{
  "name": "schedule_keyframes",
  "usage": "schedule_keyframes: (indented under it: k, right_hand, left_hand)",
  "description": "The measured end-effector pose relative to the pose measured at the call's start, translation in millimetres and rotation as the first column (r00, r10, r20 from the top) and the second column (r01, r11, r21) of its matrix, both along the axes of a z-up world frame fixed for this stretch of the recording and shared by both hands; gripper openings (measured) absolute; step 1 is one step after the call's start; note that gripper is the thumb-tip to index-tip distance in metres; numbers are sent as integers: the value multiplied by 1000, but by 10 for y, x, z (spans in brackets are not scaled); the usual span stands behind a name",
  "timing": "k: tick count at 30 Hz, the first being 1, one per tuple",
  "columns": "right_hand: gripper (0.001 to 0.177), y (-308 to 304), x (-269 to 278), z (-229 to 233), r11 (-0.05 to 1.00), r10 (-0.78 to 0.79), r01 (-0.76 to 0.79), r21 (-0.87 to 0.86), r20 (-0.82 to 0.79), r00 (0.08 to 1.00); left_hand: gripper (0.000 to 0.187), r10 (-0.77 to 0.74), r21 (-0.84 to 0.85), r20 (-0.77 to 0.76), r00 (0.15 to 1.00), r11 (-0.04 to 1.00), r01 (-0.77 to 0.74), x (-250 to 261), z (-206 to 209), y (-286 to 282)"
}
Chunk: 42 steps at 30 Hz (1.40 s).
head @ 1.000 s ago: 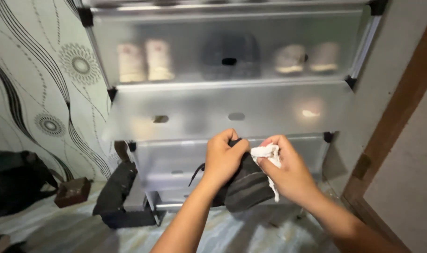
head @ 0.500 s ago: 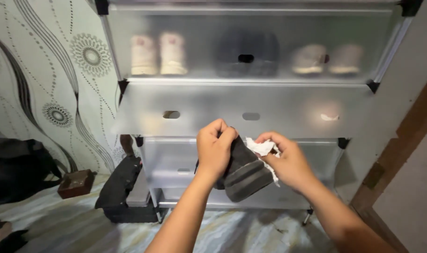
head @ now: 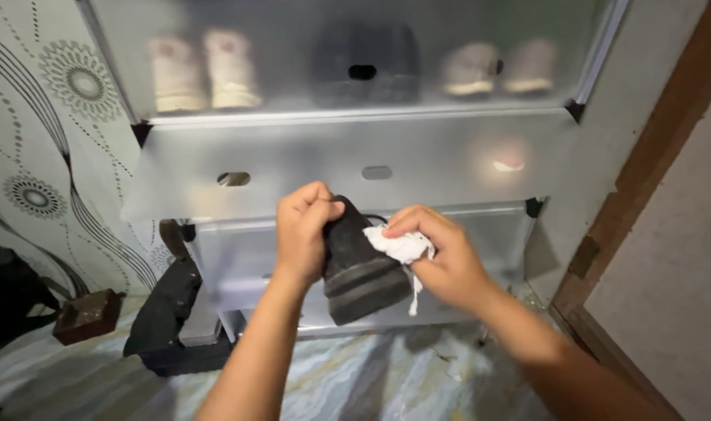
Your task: Wipe down a black shoe with a tissue and place it into a plastic shoe rack.
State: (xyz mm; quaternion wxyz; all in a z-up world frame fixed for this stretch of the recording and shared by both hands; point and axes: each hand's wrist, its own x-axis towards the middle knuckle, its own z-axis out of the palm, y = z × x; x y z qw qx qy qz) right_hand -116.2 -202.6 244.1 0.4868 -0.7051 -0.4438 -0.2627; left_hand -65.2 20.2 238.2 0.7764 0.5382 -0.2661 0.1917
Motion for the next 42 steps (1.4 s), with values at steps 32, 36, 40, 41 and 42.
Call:
schedule_keyframes:
  k: [32,36,40,41,42]
  right_hand:
    - [16,69,135,-397,968,159,-10,252,-578,800]
    - [17,139,-3,-356,967,75,46,252,-450,890]
    - [23,182,-178,-261,954,31,93,284,-404,914]
    - [29,198,-257,-192,954,13,105,280,-389,921]
    - [29,236,-348,-131,953,16,102,285,-385,923]
  left_hand:
    - [31,-34,74,28,999,997,32,-99,-148,18]
    - [33,-56,62,7,998,997,55,-115,-94,-3]
    - [31,-87,9,16,996,996,87,-150,-54,34]
    - [31,-96,13,34,995,995,95,-146,-30,26]
    - [31,-95,17,38,995,995,94,-138,-22,16]
